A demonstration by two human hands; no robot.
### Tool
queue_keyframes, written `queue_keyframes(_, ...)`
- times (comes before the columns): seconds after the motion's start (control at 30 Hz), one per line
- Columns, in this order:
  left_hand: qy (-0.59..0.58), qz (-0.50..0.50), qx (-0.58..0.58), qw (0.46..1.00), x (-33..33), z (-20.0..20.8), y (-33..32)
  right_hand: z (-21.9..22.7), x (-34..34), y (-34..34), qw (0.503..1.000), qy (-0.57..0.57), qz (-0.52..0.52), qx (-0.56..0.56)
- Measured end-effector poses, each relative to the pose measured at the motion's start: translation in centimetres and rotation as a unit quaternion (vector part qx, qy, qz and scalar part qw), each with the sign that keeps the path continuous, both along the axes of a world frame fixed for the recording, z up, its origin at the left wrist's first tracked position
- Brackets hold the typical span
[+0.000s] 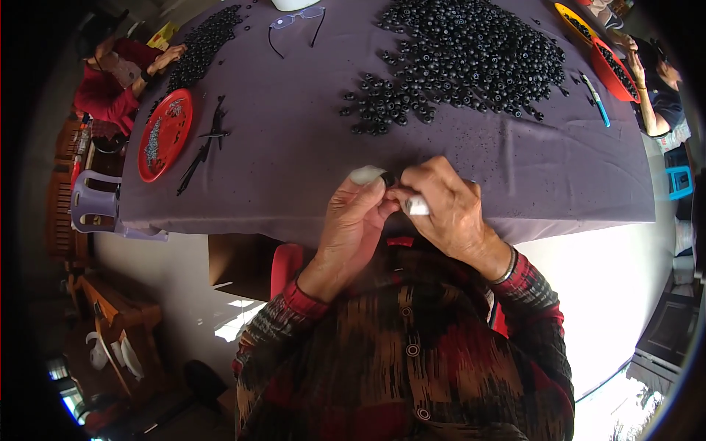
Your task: The person repeatedly picks up small black components from the table, scrapes each piece using a handheld tool while holding it by hand, and sets the pieces on the table.
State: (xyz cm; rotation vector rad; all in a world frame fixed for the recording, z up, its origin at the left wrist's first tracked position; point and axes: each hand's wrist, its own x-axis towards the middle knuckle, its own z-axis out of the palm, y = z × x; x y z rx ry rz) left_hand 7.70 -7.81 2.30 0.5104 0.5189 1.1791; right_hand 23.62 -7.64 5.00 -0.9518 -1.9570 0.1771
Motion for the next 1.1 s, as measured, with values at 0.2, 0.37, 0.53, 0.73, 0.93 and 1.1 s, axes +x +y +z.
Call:
queue_keyframes(0.2, -0.009, -0.005, 0.038, 0.999, -0.4, 0.1, 0.7, 0.9, 1.6, 0.4, 0.966, 0.090, 0.034, -0.239)
queue_keyframes(0.37, 0.032, -0.004, 0.053, 0.998, -0.3, 0.2, 0.7, 0.9, 1.6, 0.7, 0.974, 0.069, 0.110, -0.185)
queue_keyframes(0.53, 0.025, -0.011, 0.055, 0.998, 0.0, 0.1, 0.6, 0.9, 1.3, 0.6, 0.979, 0.049, 0.091, -0.175)
queue_keyframes(0.73, 0.034, -0.001, 0.033, 0.999, -0.1, 0.0, 0.3, 0.6, 0.9, 0.5, 0.988, -0.021, 0.028, -0.149)
queue_keyframes(0.93, 0.033, 0.004, 0.005, 0.999, 0.0, 0.0, 0.1, 0.0, 0.7, 0.7, 0.994, -0.037, 0.004, -0.103)
queue_keyframes(1.1, 0.017, -0.004, 0.005, 1.000, 0.1, -0.4, 0.1, 0.1, 0.7, 0.6, 0.994, -0.043, 0.000, -0.096)
